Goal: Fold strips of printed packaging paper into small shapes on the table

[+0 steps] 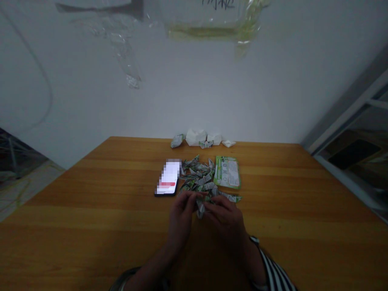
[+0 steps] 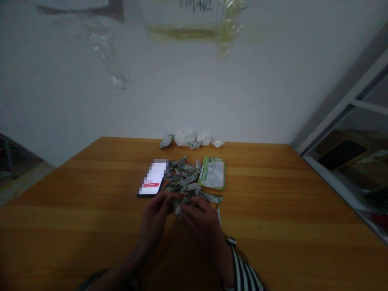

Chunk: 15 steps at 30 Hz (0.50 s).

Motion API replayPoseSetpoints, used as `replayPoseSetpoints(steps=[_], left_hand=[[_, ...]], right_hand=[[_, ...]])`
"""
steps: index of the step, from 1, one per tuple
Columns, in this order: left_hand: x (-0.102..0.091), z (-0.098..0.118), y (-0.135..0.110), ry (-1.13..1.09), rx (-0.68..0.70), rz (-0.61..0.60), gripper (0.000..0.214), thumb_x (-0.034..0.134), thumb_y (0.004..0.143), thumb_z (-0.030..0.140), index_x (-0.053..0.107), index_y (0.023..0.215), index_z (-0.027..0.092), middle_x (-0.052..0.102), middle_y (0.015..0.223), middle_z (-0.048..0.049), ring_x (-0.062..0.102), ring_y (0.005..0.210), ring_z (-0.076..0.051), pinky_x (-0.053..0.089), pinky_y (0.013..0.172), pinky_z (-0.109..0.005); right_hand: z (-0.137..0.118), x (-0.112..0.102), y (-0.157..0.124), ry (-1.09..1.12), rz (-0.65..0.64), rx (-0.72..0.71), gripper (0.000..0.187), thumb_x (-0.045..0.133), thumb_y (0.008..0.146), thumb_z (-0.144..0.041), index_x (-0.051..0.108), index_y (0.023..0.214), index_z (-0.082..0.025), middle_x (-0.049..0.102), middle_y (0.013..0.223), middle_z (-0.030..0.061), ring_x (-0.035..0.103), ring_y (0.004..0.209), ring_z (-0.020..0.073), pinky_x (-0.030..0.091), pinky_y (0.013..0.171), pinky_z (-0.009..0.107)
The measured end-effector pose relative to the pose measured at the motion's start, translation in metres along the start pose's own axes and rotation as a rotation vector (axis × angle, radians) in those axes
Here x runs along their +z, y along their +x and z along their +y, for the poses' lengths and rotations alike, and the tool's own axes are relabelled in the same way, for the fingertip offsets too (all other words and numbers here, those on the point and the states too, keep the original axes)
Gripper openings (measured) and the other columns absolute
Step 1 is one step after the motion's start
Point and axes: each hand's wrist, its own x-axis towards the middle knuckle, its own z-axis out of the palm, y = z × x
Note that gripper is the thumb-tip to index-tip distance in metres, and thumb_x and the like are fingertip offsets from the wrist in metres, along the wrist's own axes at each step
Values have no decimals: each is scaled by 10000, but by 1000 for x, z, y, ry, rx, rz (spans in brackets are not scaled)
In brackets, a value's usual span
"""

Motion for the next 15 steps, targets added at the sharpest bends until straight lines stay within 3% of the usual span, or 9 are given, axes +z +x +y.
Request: replayPoseSetpoints(steps=[5, 10, 15], left_hand=[[2, -1, -1, -36, -31, -30, 189, 629, 845, 349, 677, 801, 171, 752, 914, -73, 697, 839, -211, 560, 747, -317], [4, -6, -2, -167, -76, -4, 212, 660, 828, 371, 677, 795, 162, 752, 896, -75, 704, 814, -205, 562, 727, -304], [7, -16, -2, -330, -110, -10, 222, 687, 818, 367, 682, 779, 148, 751, 881, -78, 708, 835, -206, 558, 736, -294]], right_hand=[[-2, 0, 1, 57, 59, 62, 238, 667, 795, -140, 736, 1009, -219, 690, 978, 102, 688, 892, 224, 583, 748, 321], [-7, 2, 3, 224, 98, 298, 215, 689, 751, -109, 768, 907, -233, 738, 983, 94, 708, 910, 236, 581, 795, 355], [-7, 4, 7, 408, 204, 502, 124, 724, 718, -134, 777, 773, -230, 777, 890, 71, 737, 829, 228, 600, 738, 328]])
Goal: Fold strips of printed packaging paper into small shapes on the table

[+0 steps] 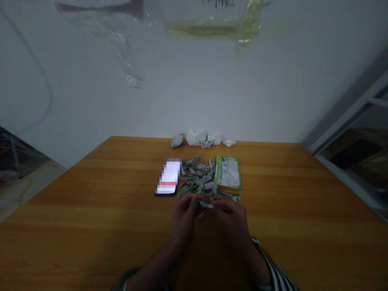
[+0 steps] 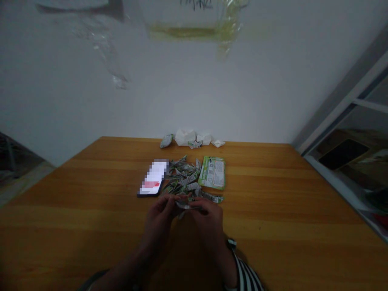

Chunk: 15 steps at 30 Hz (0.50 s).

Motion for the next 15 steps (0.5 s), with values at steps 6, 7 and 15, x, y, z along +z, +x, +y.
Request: replayPoseSetpoints(steps=[6, 7, 15], left_hand=[[3, 1, -6, -24, 31, -15, 194, 658, 849, 341, 687, 792, 158, 748, 910, -80, 704, 903, -226, 557, 770, -314], [3, 3, -7, 8, 59, -19, 183, 644, 861, 327, 687, 793, 164, 747, 922, -76, 701, 920, -227, 557, 784, -321], [8, 13, -18, 193, 171, -18, 162, 606, 881, 302, 693, 812, 184, 742, 969, -67, 685, 969, -234, 558, 810, -336]], right_hand=[[0, -11, -2, -164, 1, -218, 139, 707, 747, -151, 777, 817, -248, 782, 932, 62, 744, 857, 234, 597, 765, 322], [0, -13, -3, -211, -10, -284, 157, 696, 760, -149, 774, 842, -258, 778, 961, 56, 741, 877, 230, 593, 778, 316], [3, -13, -11, -306, 25, -399, 169, 621, 838, -161, 738, 892, -270, 765, 1008, 57, 734, 900, 227, 596, 766, 324]])
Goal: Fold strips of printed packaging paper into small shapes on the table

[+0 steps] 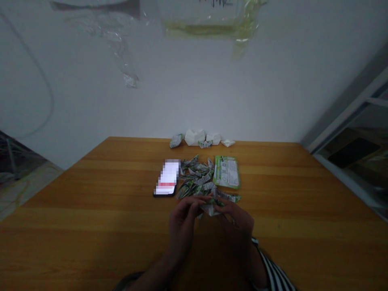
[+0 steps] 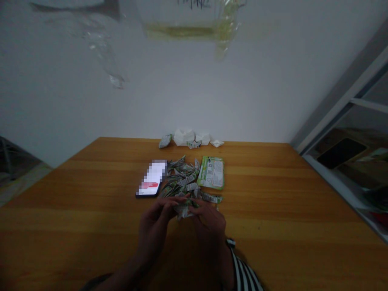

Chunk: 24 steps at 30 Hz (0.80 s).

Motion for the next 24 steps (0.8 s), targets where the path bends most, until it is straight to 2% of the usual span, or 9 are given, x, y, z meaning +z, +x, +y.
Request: replayPoseSetpoints(steps=[3, 7, 10, 11, 13, 17, 19, 22, 24], left_hand=[[1, 6, 3, 47, -24, -13, 182, 613, 869, 330, 688, 801, 179, 739, 995, -77, 686, 941, -228, 558, 785, -320], [-5, 12, 18, 156, -122, -100, 181, 677, 807, 354, 703, 842, 178, 742, 1014, -78, 691, 898, -217, 550, 759, -294], [-15, 9, 30, 320, -204, -287, 213, 743, 734, 310, 747, 901, 177, 766, 834, -54, 698, 780, -210, 543, 687, -274], [-19, 7, 32, 346, -214, -336, 195, 718, 755, 322, 756, 877, 174, 767, 808, -50, 695, 745, -207, 538, 651, -269], [-23, 3, 35, 397, -218, -359, 183, 702, 762, 323, 766, 837, 169, 763, 754, -43, 686, 686, -201, 525, 608, -262], [-22, 1, 32, 461, -144, -280, 171, 700, 759, 298, 774, 829, 160, 765, 755, -55, 685, 676, -204, 518, 594, -253], [-18, 1, 29, 461, -106, -260, 167, 695, 764, 283, 777, 855, 168, 772, 791, -67, 692, 710, -213, 526, 607, -256], [-14, -1, 24, 493, -60, -274, 186, 675, 780, 260, 780, 917, 190, 777, 833, -77, 698, 754, -226, 541, 650, -275], [-13, -3, 21, 547, -22, -297, 209, 654, 792, 234, 775, 959, 204, 778, 868, -81, 700, 777, -228, 543, 690, -289]], right_hand=[[8, 2, 0, -40, -19, -77, 181, 597, 856, -161, 742, 851, -269, 762, 1008, 67, 731, 890, 219, 598, 751, 325], [17, 1, 4, -48, -80, -171, 201, 576, 873, -151, 745, 875, -259, 749, 1002, 84, 711, 912, 203, 585, 757, 317], [14, 0, 8, -20, -163, -145, 245, 543, 861, -106, 736, 887, -254, 730, 985, 81, 695, 914, 193, 575, 767, 311], [11, 0, 9, 11, -191, -113, 261, 528, 846, -84, 726, 885, -249, 722, 978, 77, 690, 913, 191, 572, 776, 312], [5, 2, 12, 129, -225, 7, 265, 516, 806, -62, 692, 906, -232, 705, 966, 72, 682, 912, 190, 568, 789, 315], [-2, 5, 13, 405, -167, 350, 312, 560, 795, -146, 603, 1099, -205, 690, 997, 84, 682, 922, 203, 577, 769, 315], [-2, 6, 13, 394, -164, 444, 297, 604, 784, -183, 638, 1080, -196, 707, 980, 81, 687, 904, 212, 575, 757, 314], [1, 6, 13, 268, -215, 470, 166, 650, 743, -187, 725, 891, -183, 731, 869, 64, 686, 828, 224, 558, 740, 322], [2, 6, 13, 230, -213, 487, 140, 638, 743, -189, 744, 834, -178, 735, 800, 56, 683, 779, 226, 550, 717, 326]])
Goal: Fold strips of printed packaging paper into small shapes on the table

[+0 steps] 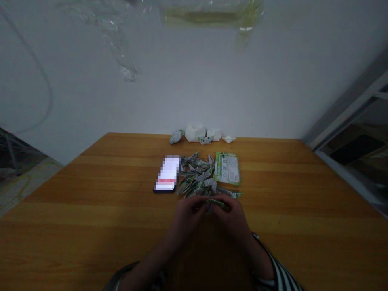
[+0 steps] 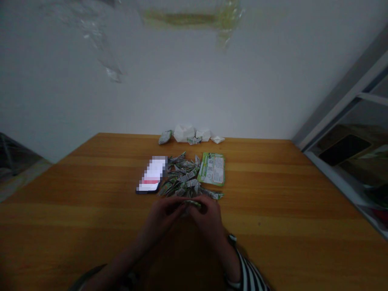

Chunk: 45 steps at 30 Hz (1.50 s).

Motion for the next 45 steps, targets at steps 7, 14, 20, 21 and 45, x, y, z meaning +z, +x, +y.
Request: replayPoseSetpoints(steps=[7, 14, 20, 21, 45], left_hand=[[-3, 0, 0, 87, 90, 28, 233, 639, 782, 172, 772, 966, 229, 770, 809, -49, 682, 695, -195, 517, 627, -255], [-3, 2, 1, 96, 53, 0, 238, 622, 777, 166, 775, 954, 210, 768, 825, -71, 686, 724, -213, 529, 662, -283], [-1, 5, -3, 146, 128, 1, 298, 625, 752, 122, 774, 980, 246, 755, 799, -60, 672, 691, -194, 528, 613, -255], [-1, 5, -3, 155, 150, -6, 316, 629, 757, 121, 767, 1008, 256, 755, 825, -62, 676, 708, -193, 534, 623, -256], [-15, 15, 3, -187, -60, -163, 295, 724, 755, 283, 754, 1034, 193, 776, 948, -76, 706, 862, -243, 556, 762, -318]], right_hand=[[-2, 0, 1, 136, -19, 13, 181, 650, 759, -213, 775, 890, -208, 768, 872, 57, 702, 840, 244, 555, 784, 362], [-4, 0, 1, 173, 0, 104, 200, 646, 711, -200, 785, 855, -194, 772, 844, 56, 701, 814, 252, 561, 751, 362], [-4, 7, -1, 142, 81, 114, 206, 596, 684, -162, 774, 778, -203, 765, 758, 38, 701, 734, 229, 570, 686, 331], [-5, 8, -2, 128, 108, 112, 205, 594, 680, -158, 771, 773, -205, 765, 758, 36, 701, 734, 229, 572, 693, 334], [-4, -6, -7, 32, 90, -404, 538, 473, 722, 15, 744, 1063, -302, 741, 986, 41, 692, 908, 193, 555, 787, 319]])
